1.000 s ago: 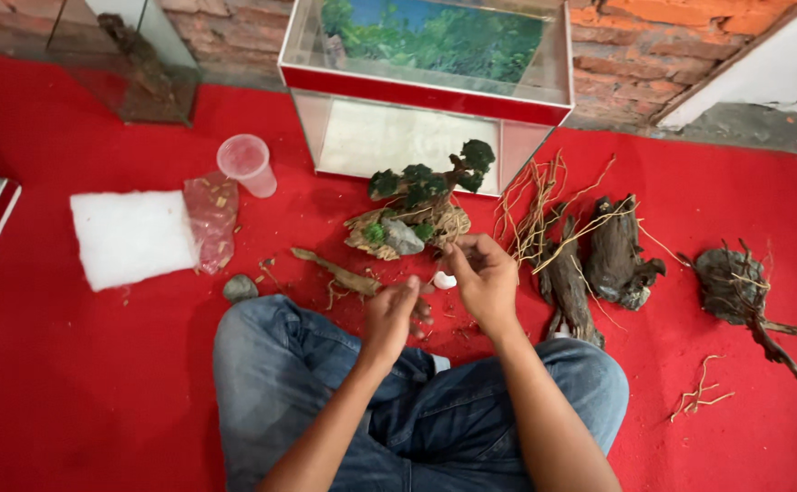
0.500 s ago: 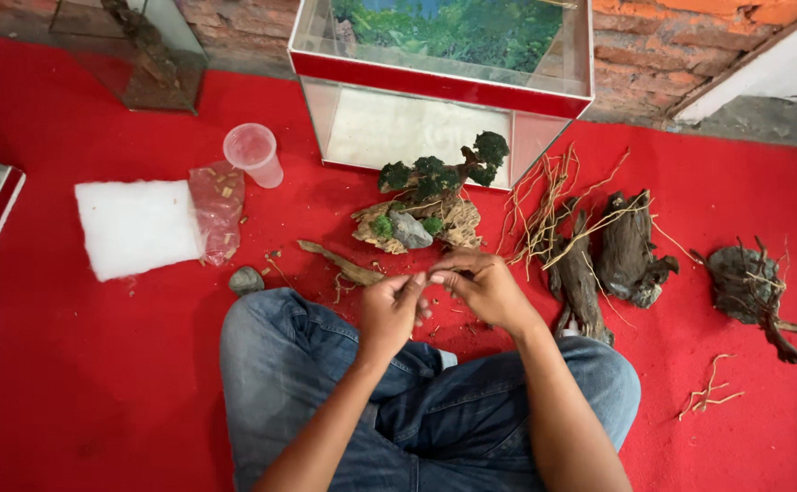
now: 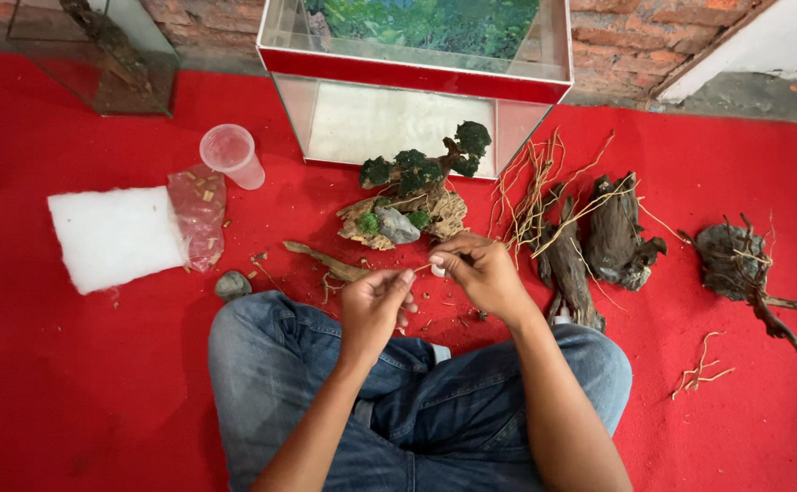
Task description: The person sits on a red mat and uses their hands to tie thin twigs together with string, forming a small bundle. They then attach this bundle to a larger piece of driftwood using more string. The person continues to adjust and secure the twigs to the wood.
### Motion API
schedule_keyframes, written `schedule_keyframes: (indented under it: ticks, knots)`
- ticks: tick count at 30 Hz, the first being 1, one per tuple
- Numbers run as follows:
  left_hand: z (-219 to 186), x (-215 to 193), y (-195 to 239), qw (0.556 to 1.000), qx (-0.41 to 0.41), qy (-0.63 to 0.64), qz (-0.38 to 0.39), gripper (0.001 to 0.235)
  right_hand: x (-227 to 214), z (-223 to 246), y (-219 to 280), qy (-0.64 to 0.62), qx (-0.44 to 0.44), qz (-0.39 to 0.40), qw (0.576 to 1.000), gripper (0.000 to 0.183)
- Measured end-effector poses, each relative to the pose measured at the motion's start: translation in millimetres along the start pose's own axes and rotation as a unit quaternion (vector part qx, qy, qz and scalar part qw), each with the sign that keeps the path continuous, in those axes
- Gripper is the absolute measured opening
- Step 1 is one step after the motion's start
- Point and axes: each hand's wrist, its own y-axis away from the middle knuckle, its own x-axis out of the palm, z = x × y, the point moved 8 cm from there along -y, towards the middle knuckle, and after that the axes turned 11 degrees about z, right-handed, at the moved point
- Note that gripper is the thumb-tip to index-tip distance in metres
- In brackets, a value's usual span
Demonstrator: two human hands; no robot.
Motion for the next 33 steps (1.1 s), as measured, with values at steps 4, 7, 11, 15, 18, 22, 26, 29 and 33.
schedule_keyframes:
  ticks: [4, 7, 11, 15, 18, 22, 26, 29, 33]
  knots:
    - [7.8, -4.5, -6.0, 1.0, 0.024, -0.02, -0.003, 0.018, 6.4, -8.8, 1.4, -0.058, 0.02, -0.009, 0.998, 0.008]
    - [-7.3, -5.6, -0.3, 0.999, 0.023, -0.027, -0.004, 0.018, 9.8, -8.5, 2.7, -0.141, 0.026, -0.029, 0.989, 0.008]
    - [-42.8, -19.1, 7.9, 0.997, 0.023, -0.069, -0.007, 0.025, -6.7, -15.3, 4.3, -0.15, 0.031, -0.09, 0.984, 0.009]
    - [-72.1, -76.2, -13.9, 0.95, 0.138, -0.265, -0.09, 0.019, -21.9, -29.6, 3.2, -0.145, 0.033, -0.128, 0.981, 0.008]
    - [-32.7, -115.1, -60.0, 0.866, 0.003, -0.493, -0.084, 0.016, -19.6, -35.5, 4.0, -0.14, 0.046, -0.133, 0.98, 0.008]
    - [18.8, -122.1, -97.5, 0.812, -0.032, -0.581, 0.042, 0.018, -10.7, -31.5, -0.2, -0.117, 0.064, -0.114, 0.985, 0.009]
    - [50.8, -106.7, -114.4, 0.763, -0.046, -0.613, 0.198, 0.02, -8.2, -43.9, -3.0, -0.133, 0.085, -0.107, 0.982, 0.008]
    - [48.6, -95.7, -115.6, 0.725, -0.067, -0.644, 0.236, 0.024, -8.7, -46.5, -6.1, -0.132, 0.095, -0.102, 0.981, 0.009]
    - [52.2, -90.5, -119.1, 0.685, -0.07, -0.681, 0.248, 0.03, -5.6, -49.5, -7.7, -0.176, 0.106, -0.099, 0.974, 0.007]
